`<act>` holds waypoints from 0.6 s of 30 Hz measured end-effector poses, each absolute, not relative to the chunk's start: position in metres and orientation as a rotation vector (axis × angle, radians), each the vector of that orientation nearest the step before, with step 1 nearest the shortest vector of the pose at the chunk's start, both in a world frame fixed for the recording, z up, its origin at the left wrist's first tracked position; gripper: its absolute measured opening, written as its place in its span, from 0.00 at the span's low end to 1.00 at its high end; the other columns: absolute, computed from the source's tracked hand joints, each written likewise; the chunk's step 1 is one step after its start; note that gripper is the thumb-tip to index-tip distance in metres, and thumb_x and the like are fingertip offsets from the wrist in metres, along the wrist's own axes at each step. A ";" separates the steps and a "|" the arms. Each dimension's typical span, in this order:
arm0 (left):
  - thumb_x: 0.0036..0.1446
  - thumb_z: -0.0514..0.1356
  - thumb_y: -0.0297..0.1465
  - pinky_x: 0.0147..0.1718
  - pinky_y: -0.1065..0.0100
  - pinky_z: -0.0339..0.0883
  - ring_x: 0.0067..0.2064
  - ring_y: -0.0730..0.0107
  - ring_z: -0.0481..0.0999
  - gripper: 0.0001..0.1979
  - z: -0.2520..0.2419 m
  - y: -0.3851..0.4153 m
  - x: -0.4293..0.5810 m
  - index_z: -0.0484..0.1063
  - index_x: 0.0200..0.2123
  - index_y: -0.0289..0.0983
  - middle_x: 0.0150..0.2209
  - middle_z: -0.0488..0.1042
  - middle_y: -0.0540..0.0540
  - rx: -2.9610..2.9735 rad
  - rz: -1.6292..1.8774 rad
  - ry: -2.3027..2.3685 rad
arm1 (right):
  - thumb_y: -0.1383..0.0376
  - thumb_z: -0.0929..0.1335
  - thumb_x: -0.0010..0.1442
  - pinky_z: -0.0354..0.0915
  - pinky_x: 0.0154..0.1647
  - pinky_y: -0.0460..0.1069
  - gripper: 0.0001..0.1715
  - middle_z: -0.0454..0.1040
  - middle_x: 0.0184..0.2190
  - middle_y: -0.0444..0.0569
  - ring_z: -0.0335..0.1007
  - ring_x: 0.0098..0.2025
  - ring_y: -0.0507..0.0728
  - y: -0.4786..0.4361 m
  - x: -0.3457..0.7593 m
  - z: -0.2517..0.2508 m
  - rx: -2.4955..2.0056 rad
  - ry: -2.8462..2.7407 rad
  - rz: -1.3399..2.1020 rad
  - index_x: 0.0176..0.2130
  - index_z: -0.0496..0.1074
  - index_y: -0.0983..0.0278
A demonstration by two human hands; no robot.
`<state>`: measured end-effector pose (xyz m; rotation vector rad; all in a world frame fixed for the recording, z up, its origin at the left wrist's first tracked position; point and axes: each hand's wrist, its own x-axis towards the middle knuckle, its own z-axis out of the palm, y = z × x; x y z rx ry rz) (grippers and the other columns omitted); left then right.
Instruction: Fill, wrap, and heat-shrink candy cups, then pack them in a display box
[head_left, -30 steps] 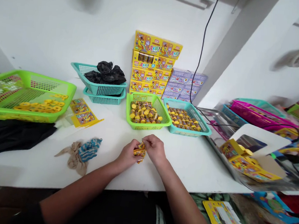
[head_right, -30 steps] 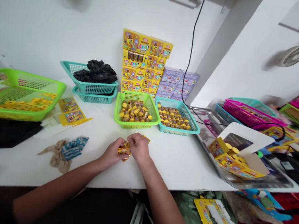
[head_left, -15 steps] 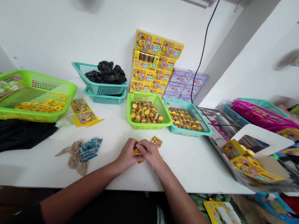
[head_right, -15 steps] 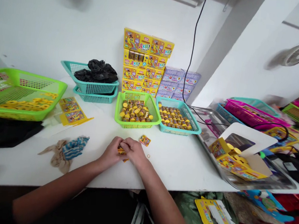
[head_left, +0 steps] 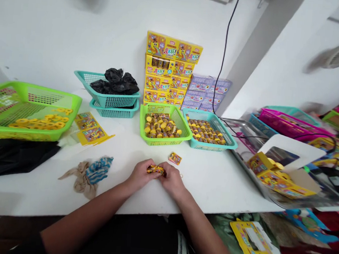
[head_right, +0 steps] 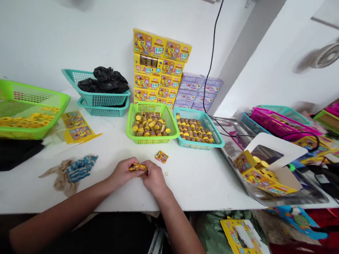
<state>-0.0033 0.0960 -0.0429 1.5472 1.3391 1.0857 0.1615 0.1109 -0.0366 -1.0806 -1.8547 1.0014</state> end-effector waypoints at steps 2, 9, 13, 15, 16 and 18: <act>0.47 0.64 0.38 0.28 0.71 0.58 0.29 0.71 0.65 0.13 -0.042 0.095 -0.003 0.66 0.28 0.38 0.25 0.66 0.53 1.611 1.085 1.361 | 0.74 0.66 0.46 0.66 0.39 0.51 0.17 0.76 0.29 0.42 0.71 0.34 0.56 0.113 0.162 -0.040 -1.077 -1.815 1.013 0.35 0.75 0.58; 0.47 0.63 0.28 0.33 0.68 0.61 0.34 0.68 0.67 0.09 -0.043 0.089 0.005 0.64 0.31 0.39 0.30 0.67 0.52 1.892 1.030 1.412 | 0.74 0.60 0.42 0.70 0.43 0.53 0.29 0.77 0.37 0.45 0.75 0.40 0.57 0.104 0.165 -0.051 -1.070 -1.603 1.123 0.44 0.71 0.59; 0.45 0.59 0.22 0.36 0.66 0.63 0.37 0.67 0.68 0.12 -0.048 0.083 0.012 0.61 0.33 0.40 0.33 0.66 0.51 2.007 1.037 1.379 | 0.73 0.64 0.44 0.69 0.49 0.55 0.27 0.78 0.40 0.45 0.74 0.43 0.58 0.084 0.163 -0.049 -1.047 -1.521 1.225 0.45 0.71 0.58; 0.44 0.57 0.20 0.37 0.66 0.64 0.37 0.67 0.68 0.15 -0.050 0.079 0.015 0.60 0.34 0.40 0.35 0.65 0.50 2.055 1.050 1.333 | 0.72 0.66 0.45 0.69 0.48 0.55 0.25 0.78 0.39 0.44 0.74 0.42 0.58 0.078 0.163 -0.048 -1.086 -1.497 1.212 0.44 0.72 0.58; 0.43 0.58 0.20 0.37 0.66 0.64 0.38 0.67 0.68 0.16 -0.050 0.077 0.016 0.59 0.35 0.40 0.35 0.64 0.50 2.068 1.056 1.306 | 0.72 0.67 0.45 0.69 0.46 0.54 0.22 0.77 0.37 0.44 0.74 0.40 0.58 0.076 0.164 -0.048 -1.115 -1.479 1.196 0.42 0.72 0.58; 0.44 0.60 0.22 0.38 0.65 0.66 0.39 0.66 0.69 0.18 -0.049 0.074 0.017 0.60 0.38 0.40 0.37 0.65 0.49 2.053 1.068 1.262 | 0.71 0.68 0.45 0.69 0.40 0.53 0.16 0.76 0.32 0.43 0.73 0.35 0.57 0.075 0.165 -0.050 -1.159 -1.417 1.185 0.37 0.73 0.58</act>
